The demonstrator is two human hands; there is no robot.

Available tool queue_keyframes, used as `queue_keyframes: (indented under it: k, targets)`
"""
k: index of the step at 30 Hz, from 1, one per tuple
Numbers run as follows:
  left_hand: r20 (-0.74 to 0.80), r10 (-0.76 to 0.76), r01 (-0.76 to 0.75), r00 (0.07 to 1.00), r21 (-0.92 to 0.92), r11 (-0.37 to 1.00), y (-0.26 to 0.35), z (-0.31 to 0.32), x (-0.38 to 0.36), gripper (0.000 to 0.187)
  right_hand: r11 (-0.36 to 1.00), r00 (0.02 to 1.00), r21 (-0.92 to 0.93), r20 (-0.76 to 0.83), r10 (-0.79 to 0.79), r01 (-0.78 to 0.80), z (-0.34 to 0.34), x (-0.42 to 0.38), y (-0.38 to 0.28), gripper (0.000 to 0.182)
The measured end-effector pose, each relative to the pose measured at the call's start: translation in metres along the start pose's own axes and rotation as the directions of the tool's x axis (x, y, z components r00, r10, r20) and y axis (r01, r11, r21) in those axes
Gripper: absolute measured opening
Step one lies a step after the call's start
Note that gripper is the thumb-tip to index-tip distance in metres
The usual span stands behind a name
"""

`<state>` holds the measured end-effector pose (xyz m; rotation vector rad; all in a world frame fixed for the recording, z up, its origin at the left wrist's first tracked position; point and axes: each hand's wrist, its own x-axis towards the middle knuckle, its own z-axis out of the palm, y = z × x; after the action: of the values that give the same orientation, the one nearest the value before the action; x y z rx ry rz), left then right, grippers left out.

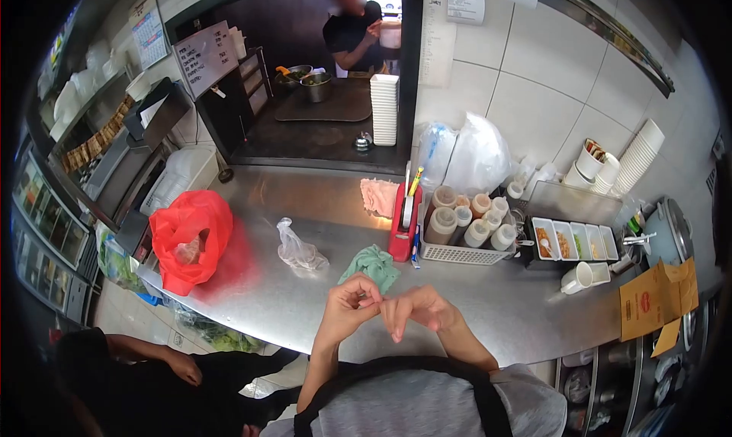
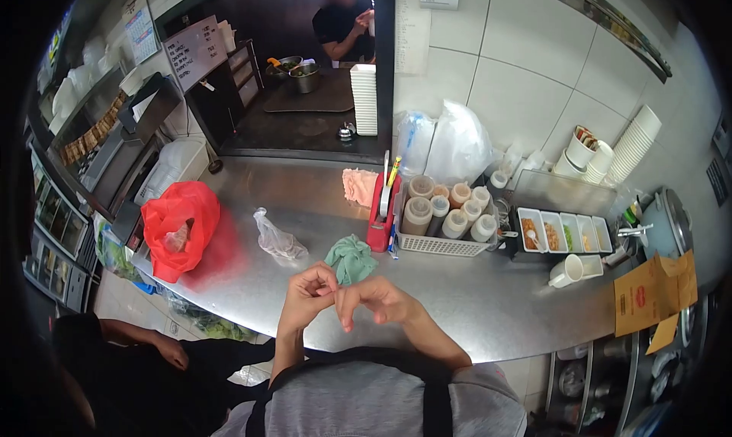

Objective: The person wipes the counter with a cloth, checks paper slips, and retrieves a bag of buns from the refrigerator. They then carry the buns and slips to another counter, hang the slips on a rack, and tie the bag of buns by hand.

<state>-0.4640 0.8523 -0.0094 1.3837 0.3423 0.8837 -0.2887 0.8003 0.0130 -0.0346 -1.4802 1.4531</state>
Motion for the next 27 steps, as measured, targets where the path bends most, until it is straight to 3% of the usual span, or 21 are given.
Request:
queue_keyframes:
  k: [4,7,10,14,17,23,27]
  targets:
    - [0.203,-0.199,0.223,0.959,-0.102,0.969,0.020,0.008,0.011,0.016,0.998,0.990,0.023,0.133,0.057,-0.061,-0.002,-0.001,-0.004,0.053]
    - [0.317,-0.214,0.255,0.924,-0.094,0.962,0.003,0.003,0.011,0.017,0.999,0.973,0.009,0.229,0.036,-0.039,-0.006,-0.003,-0.004,0.052]
    - [0.304,-0.233,0.260,0.924,-0.051,0.964,-0.001,-0.005,0.009,0.016,0.998,0.987,-0.015,0.149,0.058,-0.056,-0.008,-0.015,0.000,0.053]
    - [0.263,-0.247,0.265,0.933,-0.037,0.963,0.002,-0.011,0.010,0.016,0.999,0.984,-0.007,0.168,0.050,-0.050,-0.013,-0.014,0.001,0.054]
    - [0.350,-0.223,0.274,0.910,-0.103,0.956,-0.003,-0.002,0.018,0.015,0.997,0.971,-0.009,0.225,0.080,-0.080,-0.009,-0.004,0.000,0.054]
    - [0.278,-0.225,0.266,0.934,-0.120,0.956,-0.013,-0.012,0.014,0.010,0.998,0.990,-0.039,0.131,0.050,-0.045,-0.021,-0.013,-0.003,0.059]
    - [0.274,-0.230,0.263,0.934,-0.091,0.960,-0.006,-0.011,0.018,0.011,0.998,0.983,-0.028,0.175,0.057,-0.052,-0.018,-0.007,0.000,0.060]
